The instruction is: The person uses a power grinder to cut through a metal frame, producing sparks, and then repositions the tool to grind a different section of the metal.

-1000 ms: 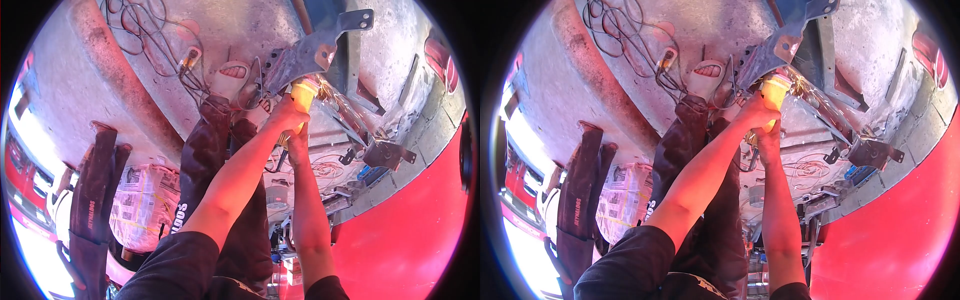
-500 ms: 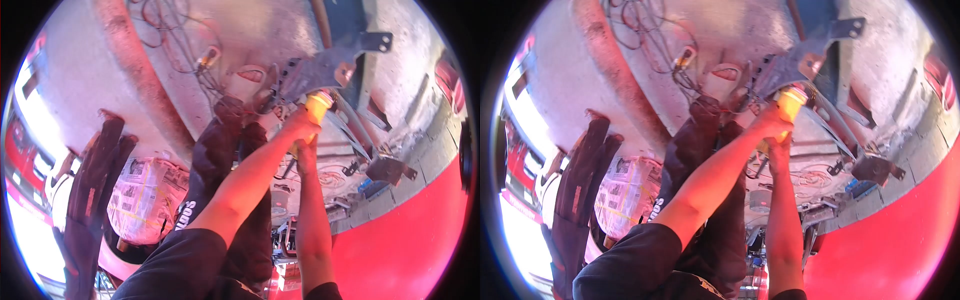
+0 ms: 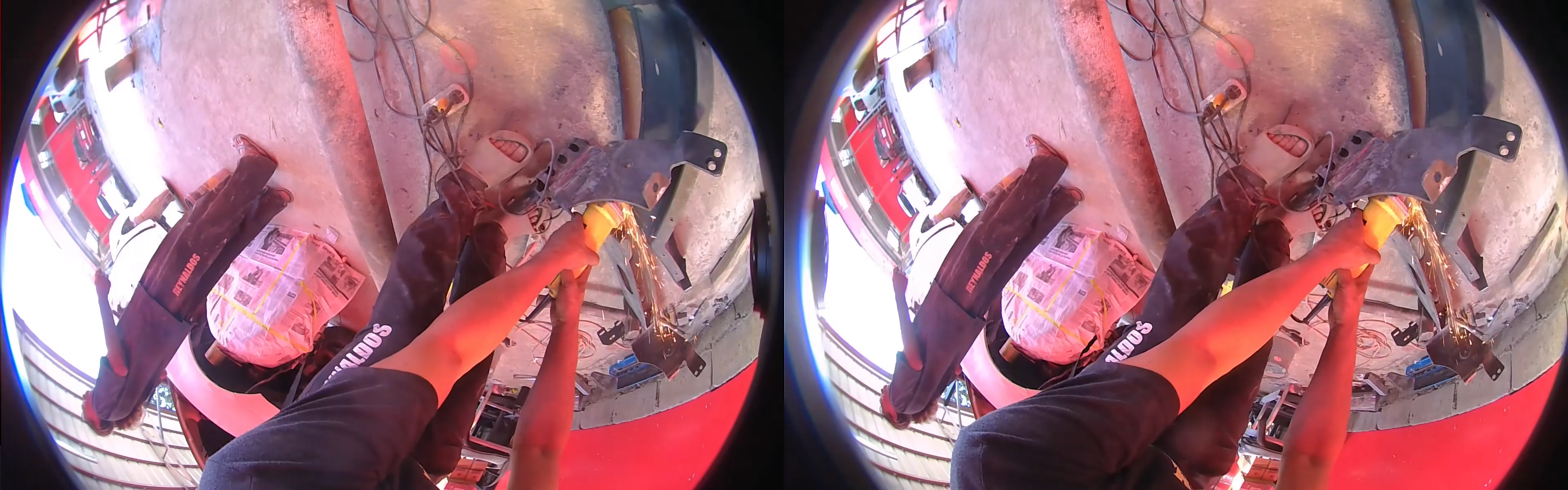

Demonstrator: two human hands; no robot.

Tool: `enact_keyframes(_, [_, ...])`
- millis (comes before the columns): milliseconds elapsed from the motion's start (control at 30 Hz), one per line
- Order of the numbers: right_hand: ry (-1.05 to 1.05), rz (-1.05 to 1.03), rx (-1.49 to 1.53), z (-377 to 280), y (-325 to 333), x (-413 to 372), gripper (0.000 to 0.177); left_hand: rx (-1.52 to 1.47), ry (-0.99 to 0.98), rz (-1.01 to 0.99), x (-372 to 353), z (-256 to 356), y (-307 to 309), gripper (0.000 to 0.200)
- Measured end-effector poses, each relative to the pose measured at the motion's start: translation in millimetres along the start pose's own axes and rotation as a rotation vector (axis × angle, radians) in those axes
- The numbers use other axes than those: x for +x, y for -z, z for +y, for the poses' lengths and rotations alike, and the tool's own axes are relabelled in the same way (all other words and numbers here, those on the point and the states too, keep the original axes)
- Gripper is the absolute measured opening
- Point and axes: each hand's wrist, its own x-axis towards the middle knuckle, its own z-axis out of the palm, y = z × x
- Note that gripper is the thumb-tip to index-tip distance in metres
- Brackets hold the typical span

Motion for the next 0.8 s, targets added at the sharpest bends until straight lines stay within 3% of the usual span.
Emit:
enact_keyframes(467, [-0.039,0.056,0.043,-7.4,-16.8,-13.4,0.062,0.08,0.071,-0.081,-6.1,6.9,9.0,0.084])
enact_keyframes(800, [0.028,-0.004,0.015,1.4,-5.3,-2.9,0.064,-0.009,-0.003,-0.012,-0.7,-2.1,2.6,0.084])
